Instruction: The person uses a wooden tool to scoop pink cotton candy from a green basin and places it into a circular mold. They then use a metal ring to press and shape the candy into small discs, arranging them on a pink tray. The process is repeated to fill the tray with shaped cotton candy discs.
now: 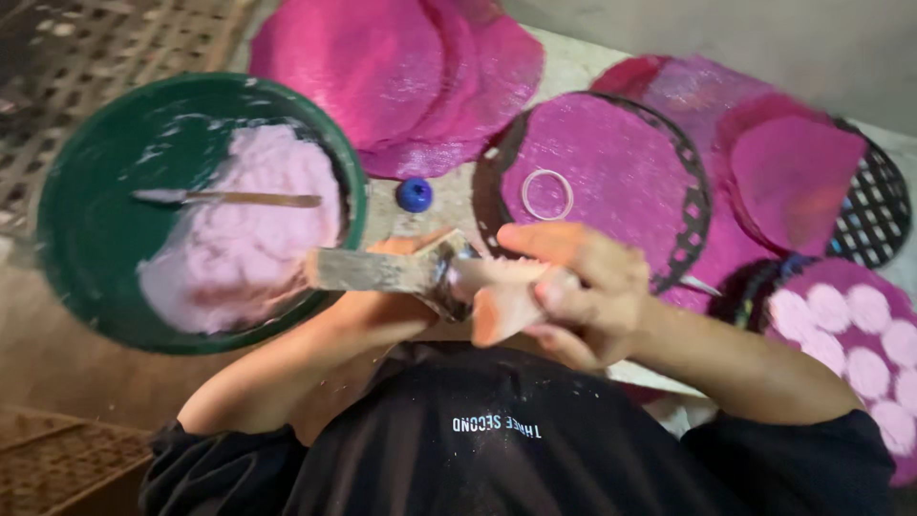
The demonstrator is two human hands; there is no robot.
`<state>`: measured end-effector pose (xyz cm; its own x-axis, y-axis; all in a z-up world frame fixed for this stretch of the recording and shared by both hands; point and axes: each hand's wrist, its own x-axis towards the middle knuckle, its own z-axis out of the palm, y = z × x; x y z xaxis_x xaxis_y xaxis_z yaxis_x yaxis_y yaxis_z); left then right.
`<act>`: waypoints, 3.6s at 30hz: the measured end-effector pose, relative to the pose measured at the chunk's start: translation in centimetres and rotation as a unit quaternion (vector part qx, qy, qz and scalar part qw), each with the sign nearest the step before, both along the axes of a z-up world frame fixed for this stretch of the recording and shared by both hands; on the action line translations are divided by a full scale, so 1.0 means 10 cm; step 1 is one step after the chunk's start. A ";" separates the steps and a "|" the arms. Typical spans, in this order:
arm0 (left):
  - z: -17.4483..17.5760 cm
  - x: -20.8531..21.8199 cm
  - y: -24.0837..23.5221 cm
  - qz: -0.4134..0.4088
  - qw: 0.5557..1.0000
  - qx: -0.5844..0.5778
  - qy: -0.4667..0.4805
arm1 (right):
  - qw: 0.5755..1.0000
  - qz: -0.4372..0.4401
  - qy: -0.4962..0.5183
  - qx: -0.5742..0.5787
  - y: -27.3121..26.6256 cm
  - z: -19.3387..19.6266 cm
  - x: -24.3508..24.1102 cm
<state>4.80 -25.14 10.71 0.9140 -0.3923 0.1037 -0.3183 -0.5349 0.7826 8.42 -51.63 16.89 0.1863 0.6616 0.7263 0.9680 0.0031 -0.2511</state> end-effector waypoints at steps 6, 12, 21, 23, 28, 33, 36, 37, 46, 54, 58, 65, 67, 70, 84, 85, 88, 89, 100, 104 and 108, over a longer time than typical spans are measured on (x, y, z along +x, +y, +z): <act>-0.49 0.05 -0.70 -0.138 0.984 -0.110 0.031 | 0.983 -0.109 0.142 -0.034 -0.29 -0.38 -0.35; -0.47 0.32 -1.15 -0.187 0.931 -0.258 0.180 | 0.917 -0.119 0.378 -0.031 -0.84 -0.68 -0.35; -0.18 1.62 -1.24 -0.393 0.667 -0.614 0.152 | 0.521 0.115 0.846 0.001 -1.92 -0.68 0.18; -0.32 1.70 -1.44 -0.355 0.598 -0.693 0.189 | 0.479 0.045 0.875 -0.050 -1.94 -0.71 0.25; -1.00 1.89 -1.84 -0.262 0.481 -0.807 0.220 | 0.492 0.013 0.862 -0.120 -1.91 -0.82 0.63; -1.54 2.34 -1.84 -0.196 0.434 -0.853 0.215 | 0.507 -0.127 0.813 -0.257 -1.97 -0.95 1.24; -1.71 2.54 -1.73 -0.182 0.430 -0.862 0.198 | 0.520 -0.169 0.788 -0.283 -1.84 -1.07 1.43; -1.75 2.59 -1.69 -0.190 0.425 -0.864 0.192 | 0.536 -0.176 0.774 -0.287 -1.78 -1.10 1.46; -2.11 2.60 -1.69 -0.187 0.381 -0.880 0.211 | 0.538 -0.257 0.737 -0.319 -1.55 -1.11 1.38; -2.09 2.88 -2.01 -0.251 0.364 -0.875 0.198 | 0.627 -0.328 0.637 -0.305 -1.64 -1.09 1.36; -2.02 3.02 -1.83 -0.272 0.405 -0.854 0.179 | 0.663 -0.313 0.634 -0.247 -1.54 -1.24 1.34; -1.96 2.93 -1.52 -0.249 0.444 -0.842 0.176 | 0.658 -0.279 0.653 -0.252 -1.33 -1.36 1.29; -1.95 2.83 -1.56 -0.225 0.436 -0.851 0.189 | 0.625 -0.294 0.670 -0.272 -1.34 -1.32 1.27; -1.94 2.70 -1.73 -0.157 0.423 -0.866 0.218 | 0.589 -0.319 0.675 -0.310 -1.43 -1.22 1.29; -1.79 2.90 -1.79 -0.110 0.433 -0.858 0.253 | 0.637 -0.354 0.631 -0.265 -1.52 -1.35 1.39; -1.77 2.90 -1.78 -0.129 0.459 -0.848 0.230 | 0.654 -0.356 0.613 -0.262 -1.49 -1.37 1.39; -1.67 3.00 -1.67 -0.142 0.545 -0.804 0.188 | 0.710 -0.311 0.607 -0.175 -1.47 -1.39 1.37; -1.65 3.02 -1.57 -0.114 0.581 -0.783 0.192 | 0.727 -0.284 0.611 -0.133 -1.45 -1.41 1.35; -1.46 1.89 -1.57 -0.074 0.983 0.105 0.128 | 0.741 -0.178 0.626 0.167 -1.81 -1.58 0.72; -1.36 1.81 -1.56 -0.078 0.992 0.096 0.024 | 0.730 -0.200 0.615 0.220 -1.90 -1.58 0.58; -1.36 2.04 -1.60 -0.062 0.995 0.082 0.003 | 0.729 -0.249 0.597 0.225 -2.05 -1.55 0.42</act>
